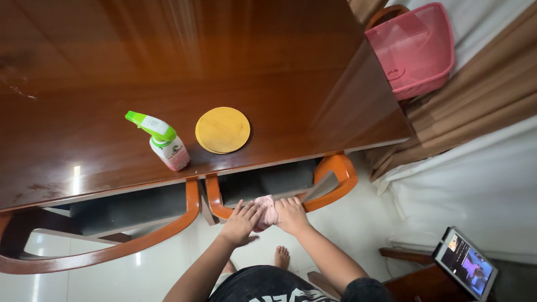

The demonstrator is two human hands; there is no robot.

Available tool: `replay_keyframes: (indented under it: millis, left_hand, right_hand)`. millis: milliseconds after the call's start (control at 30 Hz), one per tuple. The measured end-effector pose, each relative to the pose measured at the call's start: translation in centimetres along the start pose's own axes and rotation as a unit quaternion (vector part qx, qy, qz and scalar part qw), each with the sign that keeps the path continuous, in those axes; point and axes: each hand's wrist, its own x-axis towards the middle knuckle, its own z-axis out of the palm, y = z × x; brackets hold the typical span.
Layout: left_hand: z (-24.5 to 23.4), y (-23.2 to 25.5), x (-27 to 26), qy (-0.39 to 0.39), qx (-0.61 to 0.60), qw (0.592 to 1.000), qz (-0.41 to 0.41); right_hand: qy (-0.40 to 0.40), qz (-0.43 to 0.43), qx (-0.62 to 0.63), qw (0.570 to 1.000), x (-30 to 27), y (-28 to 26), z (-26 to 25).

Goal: The person cleans a wooden dining table and chairs using a spray bottle and a pink cloth. They spray the surfaces and wipe the table and chair frames thoroughly.

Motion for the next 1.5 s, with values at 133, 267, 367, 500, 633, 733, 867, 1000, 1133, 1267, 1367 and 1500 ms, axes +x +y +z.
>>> replay_keyframes:
  millis: [133, 267, 367, 500, 633, 733, 867, 1000, 1133, 1267, 1367, 1500]
  left_hand:
    - [-3.3, 1.3, -0.1, -0.069, -0.049, 0.995, -0.052]
    - [-1.7, 0.4, 0.1, -0.045, -0.042, 0.988, -0.139]
    - [1.1, -0.1, 0.5, 0.06, -0.042, 0.985, -0.155]
    - [3.3, -0.1, 1.0, 0.061, -0.037, 0.979, -0.189]
    - [3.7, 0.2, 1.1, 0.082, -0.001, 0.977, -0.198]
    - [3.8, 0.9, 1.4, 0.081, 0.054, 0.973, -0.207]
    - [4.2, 1.1, 1.7, 0.065, 0.096, 0.971, -0.211]
    - [5.2, 0.6, 1.8, 0.074, 0.085, 0.97, -0.216]
    - [6.4, 0.0, 1.9, 0.135, 0.111, 0.963, -0.206]
    - [5.3, 0.4, 1.7, 0.146, 0.093, 0.965, -0.195]
    - [2.2, 1.3, 1.1, 0.054, 0.022, 0.978, -0.2]
    - [-2.8, 0.9, -0.2, 0.037, -0.162, 0.963, -0.211]
  right_hand:
    - [-0.005, -0.026, -0.015, 1.0, -1.5, 4.2, -1.6]
    - [-0.051, -0.029, -0.041, 0.997, -2.6, 9.6, -3.3]
    - [-0.115, 0.007, -0.077, 0.99, -3.2, 14.6, -5.1]
    - [-0.156, 0.017, -0.133, 0.979, -3.4, 19.7, -7.0]
    - [-0.116, -0.004, -0.148, 0.982, -3.2, 19.8, -7.1]
    - [-0.167, 0.008, -0.129, 0.977, -2.7, 18.0, -7.1]
    - [-0.148, -0.034, -0.078, 0.985, -1.9, 12.7, -5.7]
    - [-0.134, -0.05, -0.045, 0.989, -1.2, 7.1, -4.5]
    - [-0.131, -0.055, 0.0, 0.99, 0.5, 1.3, -1.9]
    - [-0.056, -0.105, 0.011, 0.993, 0.8, 0.3, -1.1]
    - [-0.091, -0.088, 0.029, 0.991, 0.6, 2.3, -1.9]
    - [-0.102, -0.033, 0.172, 0.979, 0.8, 5.7, -2.9]
